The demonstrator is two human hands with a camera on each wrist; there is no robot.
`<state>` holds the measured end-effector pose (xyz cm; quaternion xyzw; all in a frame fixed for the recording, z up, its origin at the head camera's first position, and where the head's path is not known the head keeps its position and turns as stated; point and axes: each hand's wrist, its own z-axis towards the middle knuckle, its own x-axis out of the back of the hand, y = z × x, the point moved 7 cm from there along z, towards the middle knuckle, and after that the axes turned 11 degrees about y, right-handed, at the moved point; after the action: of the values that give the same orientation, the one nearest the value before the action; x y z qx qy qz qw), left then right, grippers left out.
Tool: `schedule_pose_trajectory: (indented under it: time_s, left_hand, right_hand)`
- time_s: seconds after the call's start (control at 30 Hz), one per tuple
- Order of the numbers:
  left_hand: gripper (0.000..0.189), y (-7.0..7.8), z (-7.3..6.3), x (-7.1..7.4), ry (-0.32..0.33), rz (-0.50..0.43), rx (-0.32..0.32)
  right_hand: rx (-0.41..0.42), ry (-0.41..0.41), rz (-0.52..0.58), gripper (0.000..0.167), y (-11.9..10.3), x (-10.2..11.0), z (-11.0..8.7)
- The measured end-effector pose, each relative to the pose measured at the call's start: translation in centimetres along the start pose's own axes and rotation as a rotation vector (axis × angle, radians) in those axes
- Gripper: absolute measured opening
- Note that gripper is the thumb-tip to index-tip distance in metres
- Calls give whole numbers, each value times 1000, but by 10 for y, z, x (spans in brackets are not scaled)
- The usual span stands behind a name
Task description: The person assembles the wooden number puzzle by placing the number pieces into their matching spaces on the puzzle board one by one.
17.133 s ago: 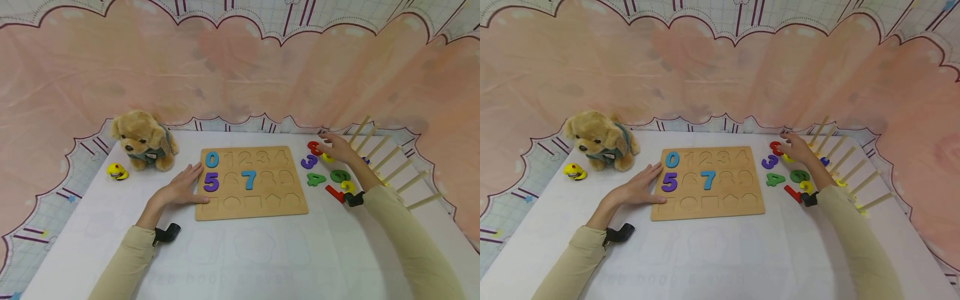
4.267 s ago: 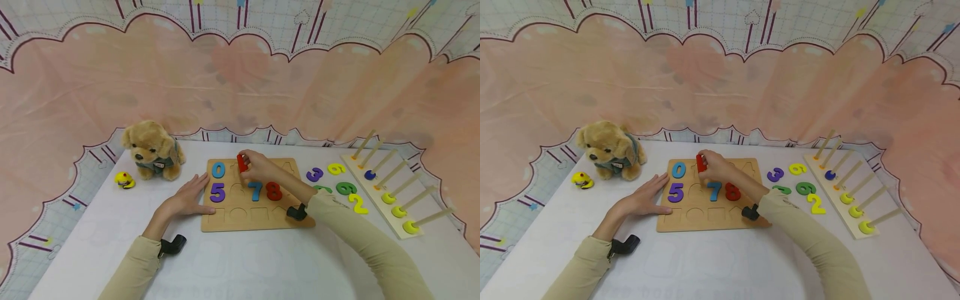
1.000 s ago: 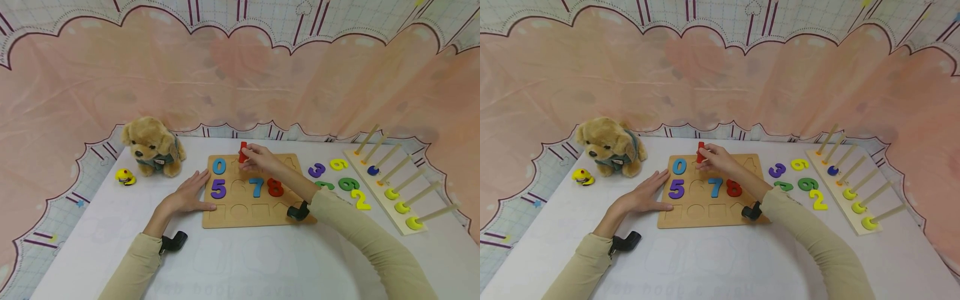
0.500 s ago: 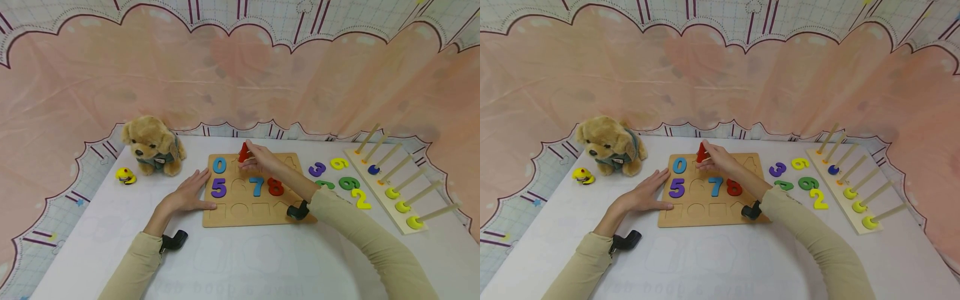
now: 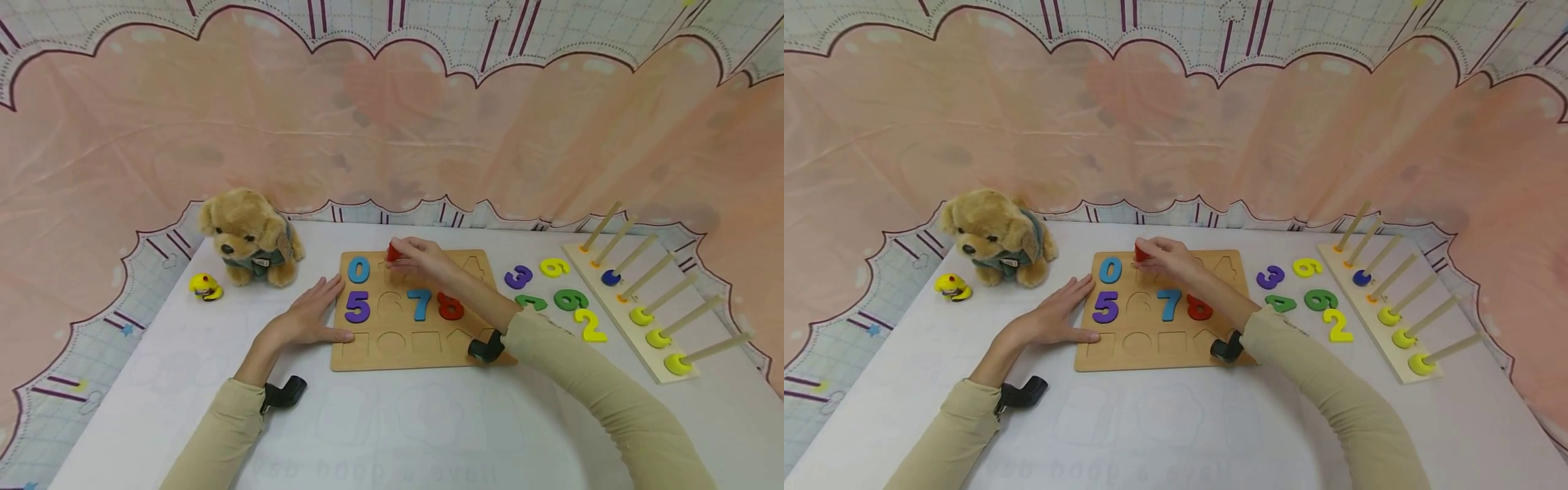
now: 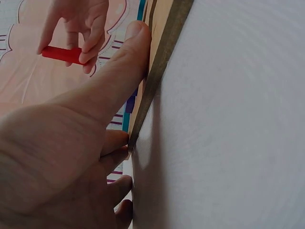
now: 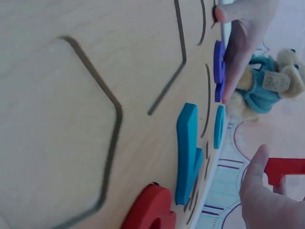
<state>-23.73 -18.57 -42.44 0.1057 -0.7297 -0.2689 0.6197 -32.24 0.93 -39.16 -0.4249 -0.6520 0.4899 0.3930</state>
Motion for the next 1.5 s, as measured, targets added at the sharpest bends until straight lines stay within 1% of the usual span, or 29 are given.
schedule_pose_trajectory:
  time_s: [0.07,0.13,0.23,0.33,0.5,0.57,0.7,0.83,1.03,1.2,1.43,1.5]
  left_hand:
    - [111,0,0,0,1,0,-2]
    - [111,0,1,0,4,2,-6]
    - [111,-1,1,0,1,-2,4]
    - [112,-2,0,0,0,-10,12]
    - [112,-4,-2,-3,-5,-24,19]
    - [112,-4,-3,-4,-7,-25,20]
    - [111,-3,-3,-3,-4,-15,17]
    - [112,-2,-2,-2,-5,-6,15]
    - [112,-2,-1,0,-3,-4,17]
    - [112,-1,-1,0,-3,-15,20]
    - [112,0,-1,1,-5,-20,25]
    - [112,-1,-1,1,-5,-21,28]
  right_hand:
    - [-2,-10,27,40,2,-1,-1]
    - [4,-14,14,35,4,-2,-1]
    - [37,3,-69,32,6,-2,-2]
    - [91,25,-155,31,5,0,-1]
    - [155,22,-190,35,3,-1,-2]
    - [159,22,-186,39,3,-2,-2]
    - [127,31,-134,48,4,-2,-2]
    - [112,38,-102,50,3,-2,-2]
    - [162,-3,-56,43,0,-6,-2]
    - [208,-30,-65,39,-1,-7,-3]
    - [260,-39,-103,36,-4,-7,-5]
    - [279,-55,-97,35,-5,-8,-6]
